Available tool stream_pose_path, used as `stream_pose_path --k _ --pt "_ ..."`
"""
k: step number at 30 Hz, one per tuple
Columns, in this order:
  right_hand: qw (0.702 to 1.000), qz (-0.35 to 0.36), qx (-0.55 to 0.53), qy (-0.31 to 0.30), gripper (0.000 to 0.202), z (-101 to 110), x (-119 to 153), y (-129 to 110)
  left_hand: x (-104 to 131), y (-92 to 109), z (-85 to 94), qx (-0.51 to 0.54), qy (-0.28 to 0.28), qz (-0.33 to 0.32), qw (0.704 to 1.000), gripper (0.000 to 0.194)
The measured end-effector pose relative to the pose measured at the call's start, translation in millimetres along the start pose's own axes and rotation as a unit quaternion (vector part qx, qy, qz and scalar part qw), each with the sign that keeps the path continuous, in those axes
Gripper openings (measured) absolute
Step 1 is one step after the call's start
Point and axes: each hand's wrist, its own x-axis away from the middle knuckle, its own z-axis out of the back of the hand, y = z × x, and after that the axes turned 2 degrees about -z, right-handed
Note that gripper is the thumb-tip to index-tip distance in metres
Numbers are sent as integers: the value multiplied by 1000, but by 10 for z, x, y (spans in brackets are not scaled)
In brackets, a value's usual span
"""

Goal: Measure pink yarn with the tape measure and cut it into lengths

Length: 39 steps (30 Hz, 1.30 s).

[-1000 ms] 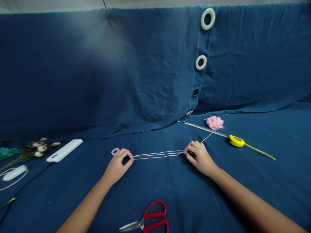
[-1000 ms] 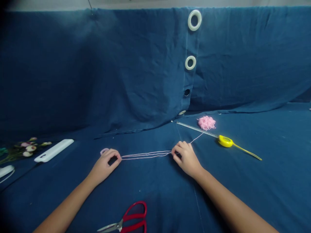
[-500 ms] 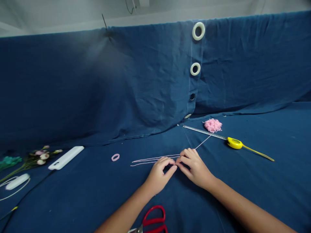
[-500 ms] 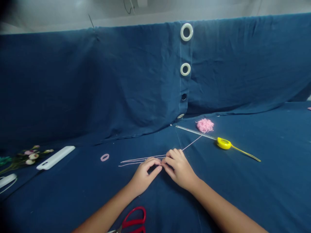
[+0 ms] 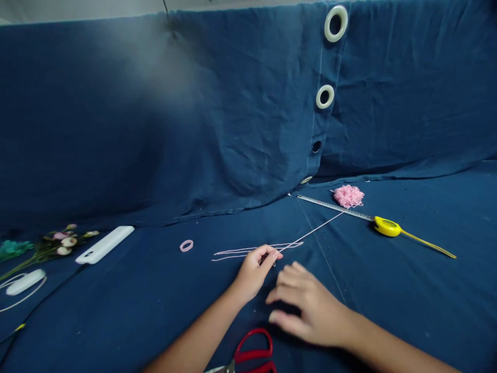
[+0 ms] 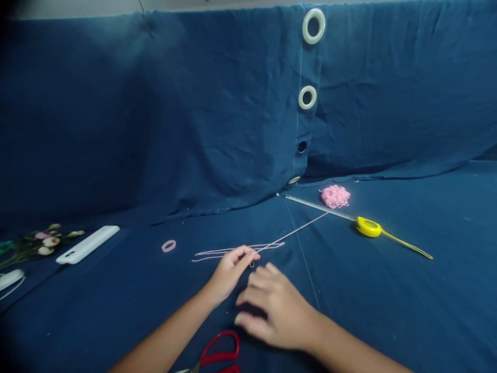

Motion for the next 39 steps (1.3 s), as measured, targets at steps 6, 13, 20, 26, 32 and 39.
stream_pose_path --k 6,13,20,26,32,39 --pt "987 86 15 -134 49 -253 21 -157 -27 116 90 77 -43 35 996 26" --pt "980 98 18 -175 26 -141 8 -135 -95 47 319 248 -62 99 962 20" --pt "975 135 36 -173 28 -264 60 -126 -119 -50 365 301 -61 110 945 17" --pt "986 48 -92 -131 25 -144 70 -165 -120 -88 381 334 -57 111 934 15" --pt "916 -130 -377 -46 23 -136 35 4 -122 -101 380 343 -37 119 931 18" --pt "753 -230 -617 -14 46 -269 -50 252 -122 -69 394 388 -47 116 913 11"
